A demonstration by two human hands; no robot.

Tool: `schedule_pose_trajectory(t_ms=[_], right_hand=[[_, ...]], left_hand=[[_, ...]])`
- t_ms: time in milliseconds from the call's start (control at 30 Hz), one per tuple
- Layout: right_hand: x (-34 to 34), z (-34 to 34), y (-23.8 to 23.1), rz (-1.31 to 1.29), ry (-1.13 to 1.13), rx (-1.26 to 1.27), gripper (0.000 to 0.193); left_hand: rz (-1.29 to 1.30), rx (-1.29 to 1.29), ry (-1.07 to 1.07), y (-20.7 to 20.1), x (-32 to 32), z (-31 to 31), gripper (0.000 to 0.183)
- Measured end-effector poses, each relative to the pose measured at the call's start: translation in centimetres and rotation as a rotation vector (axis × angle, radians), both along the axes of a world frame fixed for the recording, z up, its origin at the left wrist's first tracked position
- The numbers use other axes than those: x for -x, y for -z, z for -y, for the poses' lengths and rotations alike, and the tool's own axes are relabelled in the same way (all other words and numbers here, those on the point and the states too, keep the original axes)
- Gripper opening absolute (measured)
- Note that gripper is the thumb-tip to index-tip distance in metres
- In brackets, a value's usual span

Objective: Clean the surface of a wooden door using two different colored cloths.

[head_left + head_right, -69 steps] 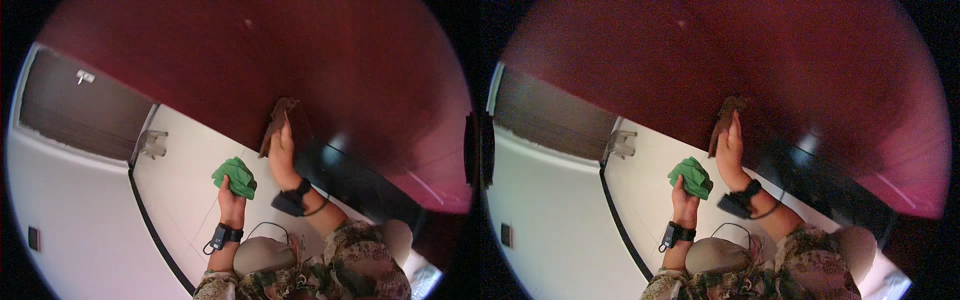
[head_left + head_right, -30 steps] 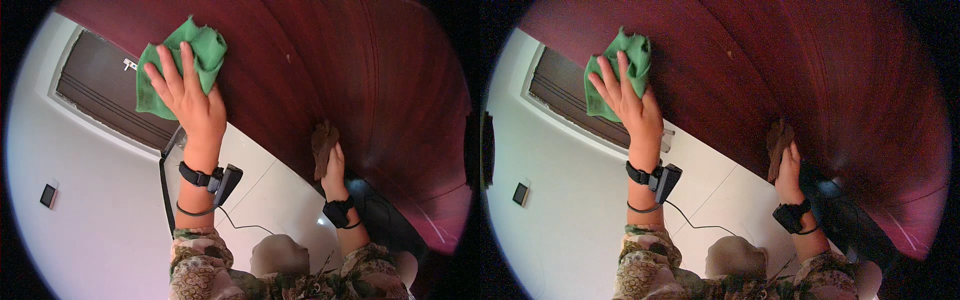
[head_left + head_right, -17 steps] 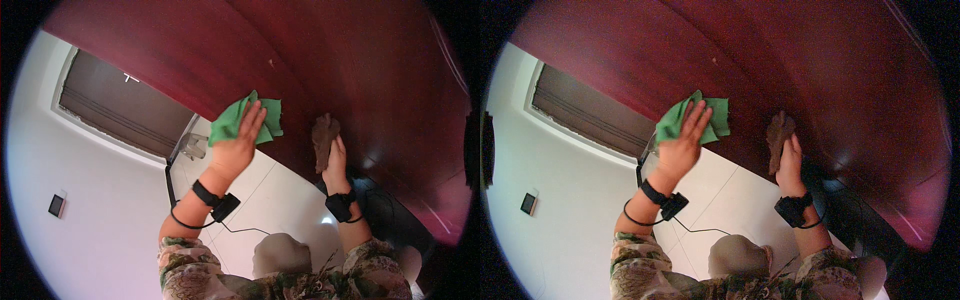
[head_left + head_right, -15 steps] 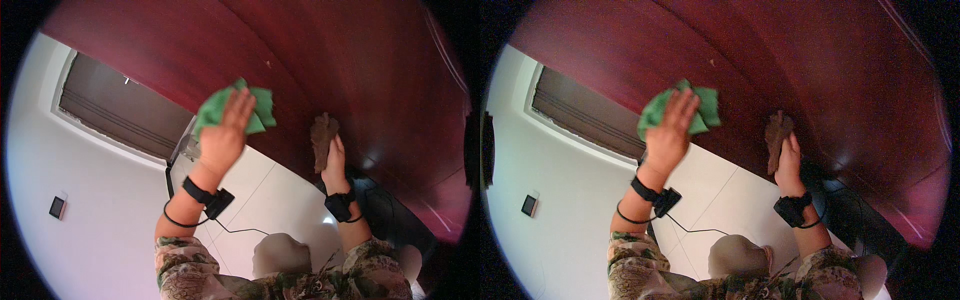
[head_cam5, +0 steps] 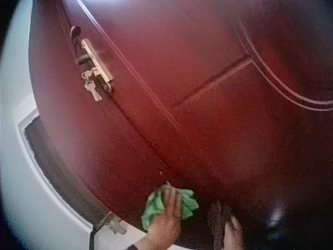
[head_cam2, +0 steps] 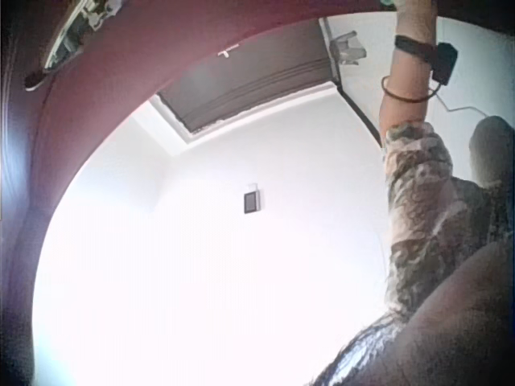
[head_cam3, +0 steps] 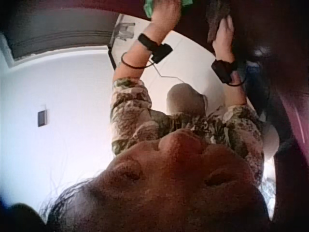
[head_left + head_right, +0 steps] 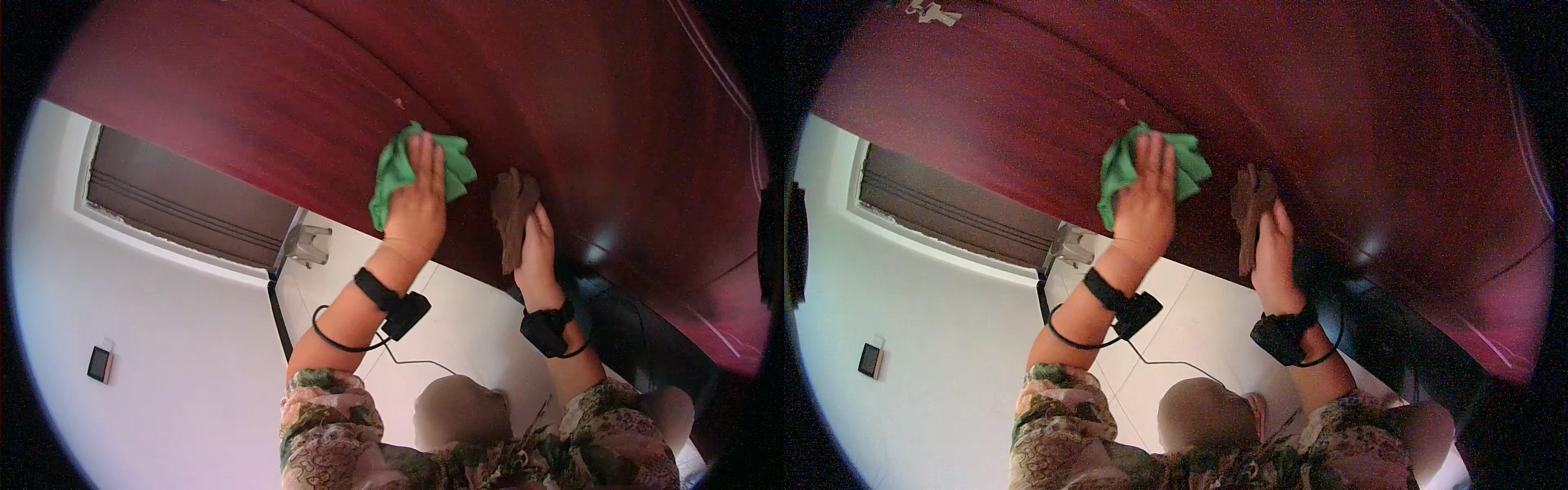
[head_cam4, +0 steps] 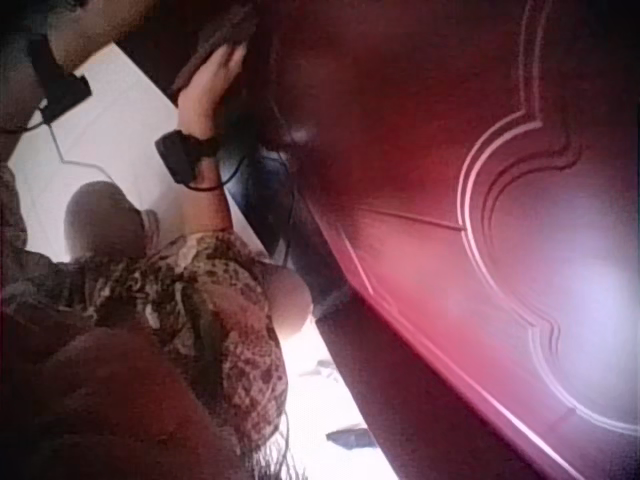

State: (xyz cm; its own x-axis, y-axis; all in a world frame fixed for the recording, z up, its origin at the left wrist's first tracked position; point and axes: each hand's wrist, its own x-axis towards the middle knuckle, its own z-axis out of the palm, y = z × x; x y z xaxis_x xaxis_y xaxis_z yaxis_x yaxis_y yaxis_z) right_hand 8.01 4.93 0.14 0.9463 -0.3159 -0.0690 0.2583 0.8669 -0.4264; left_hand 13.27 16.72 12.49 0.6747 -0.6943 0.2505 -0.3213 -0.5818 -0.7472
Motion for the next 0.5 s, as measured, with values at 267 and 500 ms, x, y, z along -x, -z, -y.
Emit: schedule_pose_trajectory(t_ms=[267,500], right_hand=[[-0.9,-0.2,1.0,0.020,0.038,0.028,0.035],[0.3,0.5,0.2,-0.062,0.058,0.241,0.036]], left_hand=[[-0.450,-0.274,-0.057,4.0,-0.1,-2.1,0.057],[0.071,0.089,0.102,-11.8,1.7,-0.1,0.057]])
